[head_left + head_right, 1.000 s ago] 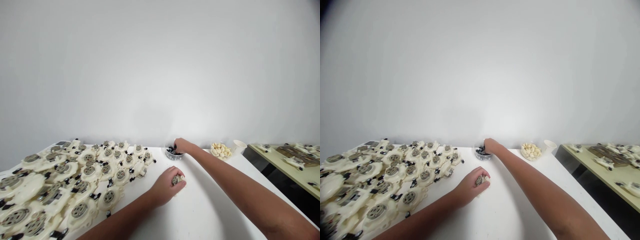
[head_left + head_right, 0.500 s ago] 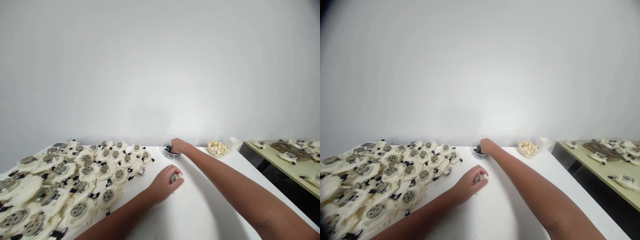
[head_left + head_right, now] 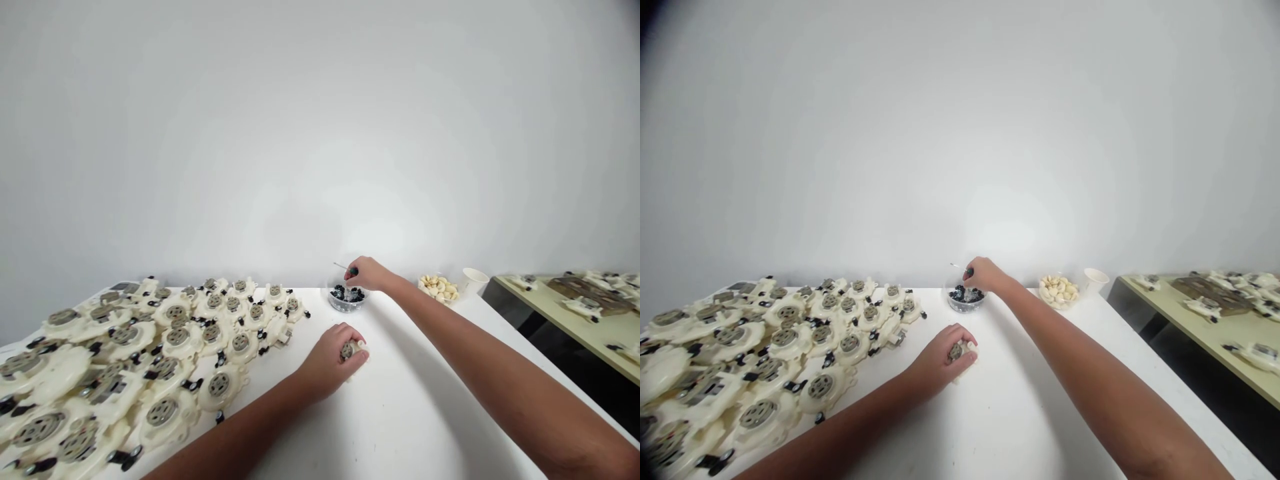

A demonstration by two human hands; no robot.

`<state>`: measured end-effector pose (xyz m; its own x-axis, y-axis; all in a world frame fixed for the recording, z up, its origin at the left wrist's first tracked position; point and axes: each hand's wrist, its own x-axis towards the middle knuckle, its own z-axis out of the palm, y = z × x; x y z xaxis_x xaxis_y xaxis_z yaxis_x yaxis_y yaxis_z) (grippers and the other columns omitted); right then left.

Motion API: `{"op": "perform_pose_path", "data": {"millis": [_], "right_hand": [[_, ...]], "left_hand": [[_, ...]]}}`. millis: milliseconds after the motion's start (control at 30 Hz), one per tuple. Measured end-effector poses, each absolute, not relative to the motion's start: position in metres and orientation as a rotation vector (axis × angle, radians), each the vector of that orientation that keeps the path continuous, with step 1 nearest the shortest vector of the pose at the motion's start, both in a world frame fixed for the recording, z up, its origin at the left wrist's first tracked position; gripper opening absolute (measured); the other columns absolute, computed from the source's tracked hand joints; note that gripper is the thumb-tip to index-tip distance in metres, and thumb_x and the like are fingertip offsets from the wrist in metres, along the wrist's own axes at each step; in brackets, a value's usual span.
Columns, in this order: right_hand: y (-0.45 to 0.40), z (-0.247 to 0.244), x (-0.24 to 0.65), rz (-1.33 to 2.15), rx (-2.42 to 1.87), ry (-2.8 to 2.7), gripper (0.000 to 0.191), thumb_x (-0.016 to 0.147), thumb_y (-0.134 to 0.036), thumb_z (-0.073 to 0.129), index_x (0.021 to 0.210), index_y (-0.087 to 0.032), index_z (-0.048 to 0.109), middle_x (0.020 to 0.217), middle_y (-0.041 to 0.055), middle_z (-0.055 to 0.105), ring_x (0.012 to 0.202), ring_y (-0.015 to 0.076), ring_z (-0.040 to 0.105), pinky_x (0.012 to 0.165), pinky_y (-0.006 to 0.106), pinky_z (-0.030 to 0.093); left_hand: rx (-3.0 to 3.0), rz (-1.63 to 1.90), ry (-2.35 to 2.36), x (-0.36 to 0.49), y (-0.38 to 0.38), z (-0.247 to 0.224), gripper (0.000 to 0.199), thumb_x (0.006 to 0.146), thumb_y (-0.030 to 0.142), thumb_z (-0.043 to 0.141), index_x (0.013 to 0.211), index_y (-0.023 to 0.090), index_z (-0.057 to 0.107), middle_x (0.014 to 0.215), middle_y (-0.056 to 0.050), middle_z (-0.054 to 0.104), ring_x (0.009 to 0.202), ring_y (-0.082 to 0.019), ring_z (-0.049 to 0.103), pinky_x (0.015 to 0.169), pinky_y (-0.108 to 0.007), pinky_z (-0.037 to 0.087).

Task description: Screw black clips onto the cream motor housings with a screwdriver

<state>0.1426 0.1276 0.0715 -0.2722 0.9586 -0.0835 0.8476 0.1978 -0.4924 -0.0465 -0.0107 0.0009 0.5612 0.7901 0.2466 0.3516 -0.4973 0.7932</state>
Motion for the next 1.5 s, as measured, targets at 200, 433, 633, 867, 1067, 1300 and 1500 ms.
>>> {"op": "perform_pose_path", "data": {"millis": [200,433,633,867,1067,1300,1500], "right_hand": [[0.103,0.061,0.167,0.881,-1.406,-1.918,0.031,0.089,-0.039,0.069,0.108,-0.015,0.073,0.074,0.0009,0.067,0.056,0.0104,0.054,0.054,0.024,0.045],[0.091,0.035,0.171,0.853,-1.359,-1.669,0.035,0.080,-0.043,0.071,0.100,-0.015,0.074,0.075,0.0020,0.066,0.057,0.0116,0.050,0.055,0.026,0.040],[0.091,0.036,0.168,0.850,-1.326,-1.589,0.031,0.068,-0.041,0.080,0.089,-0.017,0.077,0.071,-0.0002,0.065,0.061,0.0122,0.049,0.057,0.025,0.038],[0.085,0.031,0.169,1.027,-1.247,-1.407,0.049,0.067,-0.053,0.082,0.098,-0.016,0.072,0.063,-0.0042,0.055,0.047,0.0076,0.036,0.043,0.023,0.027],[0.084,0.027,0.169,1.123,-1.202,-1.337,0.053,0.062,-0.053,0.086,0.096,-0.016,0.070,0.073,-0.0021,0.059,0.044,0.0048,0.036,0.038,0.021,0.022],[0.084,0.025,0.168,1.085,-1.217,-1.333,0.047,0.063,-0.050,0.087,0.091,-0.016,0.070,0.074,-0.0020,0.062,0.041,0.0035,0.036,0.037,0.021,0.022],[0.084,0.020,0.169,1.010,-1.255,-1.353,0.040,0.066,-0.049,0.085,0.083,-0.016,0.070,0.052,-0.0063,0.051,0.041,0.0068,0.037,0.039,0.021,0.023]], "left_hand": [[2.096,0.858,0.988,-0.045,-0.006,-0.004,0.007,0.091,0.025,0.060,0.095,0.023,0.064,0.097,-0.003,0.064,0.096,-0.022,0.058,0.090,-0.034,0.043],[2.065,0.849,0.983,-0.046,-0.004,-0.003,0.008,0.091,0.027,0.060,0.097,0.023,0.064,0.098,-0.003,0.064,0.098,-0.023,0.058,0.088,-0.034,0.044],[2.069,0.827,0.972,-0.046,-0.003,-0.002,0.009,0.090,0.026,0.060,0.097,0.023,0.065,0.098,-0.003,0.064,0.098,-0.022,0.058,0.089,-0.034,0.043],[2.080,0.816,0.957,-0.047,-0.003,-0.002,0.010,0.091,0.027,0.060,0.098,0.023,0.065,0.098,-0.004,0.064,0.098,-0.022,0.058,0.089,-0.033,0.044],[2.084,0.800,0.957,-0.047,-0.003,0.000,0.011,0.091,0.029,0.060,0.098,0.022,0.065,0.098,-0.004,0.064,0.097,-0.023,0.058,0.089,-0.034,0.044],[2.092,0.801,0.961,-0.047,-0.003,0.000,0.012,0.091,0.030,0.059,0.098,0.023,0.065,0.098,-0.004,0.065,0.097,-0.023,0.059,0.089,-0.034,0.045],[2.091,0.803,0.962,-0.047,-0.002,-0.001,0.012,0.090,0.028,0.060,0.098,0.023,0.066,0.097,-0.004,0.065,0.096,-0.022,0.059,0.088,-0.034,0.045]]}}
